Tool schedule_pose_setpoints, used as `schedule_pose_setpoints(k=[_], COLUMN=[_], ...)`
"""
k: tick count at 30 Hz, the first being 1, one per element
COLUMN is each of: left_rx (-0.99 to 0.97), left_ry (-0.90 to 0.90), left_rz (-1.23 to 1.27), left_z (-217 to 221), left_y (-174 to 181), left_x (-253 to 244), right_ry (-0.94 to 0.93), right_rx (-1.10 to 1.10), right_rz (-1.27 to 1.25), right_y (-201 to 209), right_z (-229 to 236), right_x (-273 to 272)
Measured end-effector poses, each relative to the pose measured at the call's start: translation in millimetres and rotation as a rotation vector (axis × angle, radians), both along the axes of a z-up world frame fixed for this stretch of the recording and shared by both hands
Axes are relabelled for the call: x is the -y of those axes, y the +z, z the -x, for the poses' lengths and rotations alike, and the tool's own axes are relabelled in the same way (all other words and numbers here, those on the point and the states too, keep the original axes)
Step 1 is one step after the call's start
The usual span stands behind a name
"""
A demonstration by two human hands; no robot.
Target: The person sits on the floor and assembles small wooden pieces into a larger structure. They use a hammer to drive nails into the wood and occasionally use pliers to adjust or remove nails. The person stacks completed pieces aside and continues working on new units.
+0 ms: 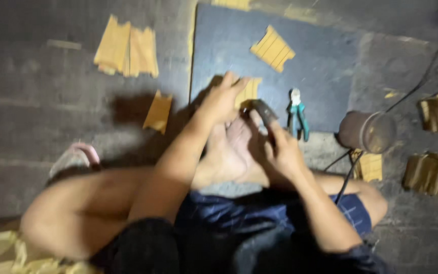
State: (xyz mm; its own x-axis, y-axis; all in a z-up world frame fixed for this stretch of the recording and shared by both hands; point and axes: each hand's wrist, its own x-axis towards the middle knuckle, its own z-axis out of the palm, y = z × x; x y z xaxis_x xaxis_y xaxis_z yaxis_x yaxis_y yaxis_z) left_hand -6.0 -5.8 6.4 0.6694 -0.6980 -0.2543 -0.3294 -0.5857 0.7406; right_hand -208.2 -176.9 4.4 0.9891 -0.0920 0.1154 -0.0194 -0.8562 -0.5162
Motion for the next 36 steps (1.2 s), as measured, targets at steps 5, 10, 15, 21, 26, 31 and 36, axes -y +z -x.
schedule_pose_setpoints(k=[5,10,15,21,26,31,36], left_rx=[0.02,-0.01,-0.005,-0.031,-0.041,0.011,0.075], left_ry=[-0.02,0.015,0.015,0.009,-0.024,-0.04,0.065], left_rz=[-0.014,-0.032,-0.032,-0.04,-0.052,-0.024,0.042], left_z=[2.0,-1.8,-2.6,3.1,12.7,-6.8,18.0], left_y=[-7.6,-12.9,-3.8,13.9,-29.3,-14.2,23.1], left_x=[-0.3,6.6,8.4,5.8,0.6,0.1,-20.9], right_ry=[-0.108,-0.1,-0.061,0.0,-0.057,-0.297,-0.505], right_rx=[0.043,0.064,-0.13,-0.074,-0.11,-0.199,-0.137], right_rz=[-0.015,0.011,0.016,0.049,0.034,-0.239,-0.727], right_y=[-5.5,-39.2,-2.9,17.9,8.4,-3.8,-2.1], right_z=[10.7,34.0,-2.6,-4.5,11.4,24.3,66.1], right_x=[-3.5,10.4,1.1,-8.4,-17.4,16.6,64.1])
